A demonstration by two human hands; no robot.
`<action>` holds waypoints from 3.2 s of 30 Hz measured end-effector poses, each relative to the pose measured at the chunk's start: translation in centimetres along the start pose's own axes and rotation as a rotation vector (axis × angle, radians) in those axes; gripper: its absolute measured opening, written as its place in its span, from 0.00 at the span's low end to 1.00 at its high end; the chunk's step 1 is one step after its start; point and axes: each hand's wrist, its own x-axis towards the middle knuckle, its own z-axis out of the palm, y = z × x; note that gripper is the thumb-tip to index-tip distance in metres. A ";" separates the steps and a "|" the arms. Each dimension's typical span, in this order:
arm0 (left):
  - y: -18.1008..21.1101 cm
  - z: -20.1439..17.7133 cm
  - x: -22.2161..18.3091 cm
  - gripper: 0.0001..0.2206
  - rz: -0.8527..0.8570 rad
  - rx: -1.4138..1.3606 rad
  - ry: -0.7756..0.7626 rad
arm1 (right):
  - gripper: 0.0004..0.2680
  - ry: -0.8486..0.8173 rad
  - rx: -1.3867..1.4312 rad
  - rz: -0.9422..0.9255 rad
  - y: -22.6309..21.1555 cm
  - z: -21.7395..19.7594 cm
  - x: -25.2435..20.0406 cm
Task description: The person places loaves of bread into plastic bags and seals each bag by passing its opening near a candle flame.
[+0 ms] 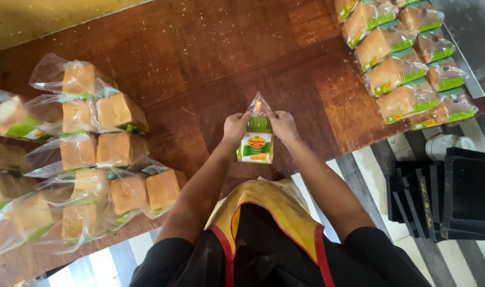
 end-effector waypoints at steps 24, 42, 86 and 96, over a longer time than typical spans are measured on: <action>-1.0 -0.3 -1.6 0.17 -0.101 0.056 0.018 | 0.18 0.059 -0.167 -0.116 1.1 0.3 -2.0; -4.0 0.0 -8.1 0.21 0.303 0.635 0.072 | 0.17 0.140 -0.359 -0.199 7.0 1.4 -9.7; -18.8 1.7 -14.7 0.19 -0.316 -0.532 0.390 | 0.14 -0.175 0.867 0.212 3.6 -8.1 20.5; -6.4 -10.2 -23.6 0.44 0.069 0.893 1.320 | 0.12 -0.542 0.605 0.597 19.6 -0.7 0.3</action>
